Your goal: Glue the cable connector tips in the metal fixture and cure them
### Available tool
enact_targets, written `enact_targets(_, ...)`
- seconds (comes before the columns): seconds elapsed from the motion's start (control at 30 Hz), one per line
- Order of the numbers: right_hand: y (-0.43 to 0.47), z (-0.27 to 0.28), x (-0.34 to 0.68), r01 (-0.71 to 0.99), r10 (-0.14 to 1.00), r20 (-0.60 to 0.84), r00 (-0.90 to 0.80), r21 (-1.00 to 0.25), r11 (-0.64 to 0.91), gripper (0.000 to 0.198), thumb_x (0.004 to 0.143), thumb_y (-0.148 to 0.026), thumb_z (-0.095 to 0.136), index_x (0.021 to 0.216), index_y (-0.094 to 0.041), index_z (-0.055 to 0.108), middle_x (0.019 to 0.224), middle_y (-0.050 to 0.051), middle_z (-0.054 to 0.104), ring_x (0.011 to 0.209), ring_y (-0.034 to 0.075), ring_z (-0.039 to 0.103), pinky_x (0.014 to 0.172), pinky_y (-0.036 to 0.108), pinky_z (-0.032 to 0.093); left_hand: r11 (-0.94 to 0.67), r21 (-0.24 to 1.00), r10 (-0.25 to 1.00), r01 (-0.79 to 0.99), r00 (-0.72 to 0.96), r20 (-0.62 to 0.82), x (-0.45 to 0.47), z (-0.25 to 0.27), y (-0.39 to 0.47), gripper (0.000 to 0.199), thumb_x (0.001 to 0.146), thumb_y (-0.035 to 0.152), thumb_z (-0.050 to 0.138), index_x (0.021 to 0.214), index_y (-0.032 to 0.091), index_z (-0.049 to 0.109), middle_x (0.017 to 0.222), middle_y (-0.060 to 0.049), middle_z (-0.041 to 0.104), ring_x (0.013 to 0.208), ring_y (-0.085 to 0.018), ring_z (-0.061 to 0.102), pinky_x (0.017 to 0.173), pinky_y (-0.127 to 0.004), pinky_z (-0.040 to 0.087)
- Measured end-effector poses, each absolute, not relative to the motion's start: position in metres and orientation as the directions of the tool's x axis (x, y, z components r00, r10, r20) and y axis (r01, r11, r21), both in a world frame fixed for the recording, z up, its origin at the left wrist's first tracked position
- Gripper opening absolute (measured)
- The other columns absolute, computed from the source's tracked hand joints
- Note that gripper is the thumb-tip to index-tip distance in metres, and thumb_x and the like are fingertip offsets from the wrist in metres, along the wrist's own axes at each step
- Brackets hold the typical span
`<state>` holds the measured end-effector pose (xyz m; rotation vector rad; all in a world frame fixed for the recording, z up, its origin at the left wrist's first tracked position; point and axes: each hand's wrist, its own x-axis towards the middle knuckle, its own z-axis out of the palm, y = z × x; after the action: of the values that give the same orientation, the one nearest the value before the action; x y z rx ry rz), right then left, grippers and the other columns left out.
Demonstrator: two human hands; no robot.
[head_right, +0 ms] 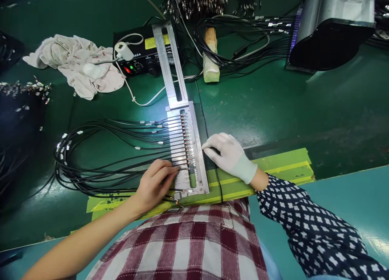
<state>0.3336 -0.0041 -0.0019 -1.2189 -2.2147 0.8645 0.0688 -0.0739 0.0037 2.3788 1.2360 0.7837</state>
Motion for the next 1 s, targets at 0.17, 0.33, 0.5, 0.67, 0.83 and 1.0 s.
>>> enact_targets(0.17,-0.004,-0.001,0.334,0.565,0.858,0.104,-0.503,-0.712,0.417,0.015,0.098,-0.025,0.054,0.095,-0.023,0.068,0.099,0.001,0.070,0.094,0.023,0.059,0.088,0.040,0.042,-0.676,0.331,0.735,0.658,0.579,0.352,0.068,-0.002,-0.073,0.014,0.093,0.009,0.052,0.104,0.013,0.059,0.090,-0.010,0.061,0.082,-0.017,0.052,0.072,-0.031,0.048)
enact_targets(0.33,-0.003,-0.002,0.334,0.570,0.862,0.100,-0.497,-0.711,0.412,0.015,0.098,-0.027,0.054,0.095,-0.023,0.069,0.099,0.001,0.070,0.095,0.022,0.059,0.087,0.039,0.041,-0.792,0.147,0.596,0.593,0.699,0.394,0.065,0.002,-0.069,0.021,0.093,0.007,0.048,0.110,0.006,0.060,0.095,-0.015,0.064,0.087,-0.022,0.055,0.073,-0.035,0.048)
enact_targets(0.5,-0.003,-0.003,0.334,0.577,0.861,0.101,-0.498,-0.702,0.417,0.014,0.098,-0.026,0.055,0.097,-0.023,0.069,0.099,0.000,0.070,0.094,0.022,0.059,0.087,0.039,0.042,-0.814,0.126,0.567,0.567,0.729,0.382,0.066,0.006,-0.065,0.021,0.094,0.008,0.047,0.109,0.005,0.061,0.094,-0.015,0.064,0.086,-0.021,0.055,0.072,-0.034,0.048)
enact_targets(0.67,-0.002,-0.003,0.334,0.579,0.862,0.101,-0.497,-0.701,0.416,0.015,0.098,-0.027,0.055,0.096,-0.023,0.069,0.099,0.001,0.070,0.093,0.022,0.059,0.086,0.039,0.042,-0.796,0.281,0.605,0.536,0.715,0.352,0.062,0.000,-0.068,0.029,0.094,0.006,0.044,0.120,0.005,0.058,0.101,-0.015,0.063,0.092,-0.021,0.054,0.078,-0.035,0.049)
enact_targets(0.83,-0.002,-0.003,0.334,0.575,0.860,0.105,-0.499,-0.703,0.419,0.015,0.097,-0.027,0.055,0.096,-0.023,0.069,0.098,0.001,0.070,0.092,0.022,0.059,0.084,0.038,0.042,-0.684,0.315,0.730,0.658,0.630,0.266,0.055,-0.006,-0.081,0.038,0.092,0.005,0.048,0.128,0.012,0.057,0.099,-0.011,0.060,0.091,-0.021,0.052,0.077,-0.034,0.042)
enact_targets(1.0,0.000,-0.003,0.333,0.585,0.863,0.109,-0.493,-0.692,0.422,0.017,0.097,-0.028,0.054,0.095,-0.023,0.070,0.097,0.001,0.071,0.091,0.022,0.060,0.084,0.038,0.042,-0.727,0.248,0.685,0.640,0.698,0.208,0.051,-0.006,-0.084,0.043,0.091,0.005,0.045,0.134,0.006,0.052,0.088,-0.009,0.059,0.078,-0.019,0.048,0.067,-0.031,0.038)
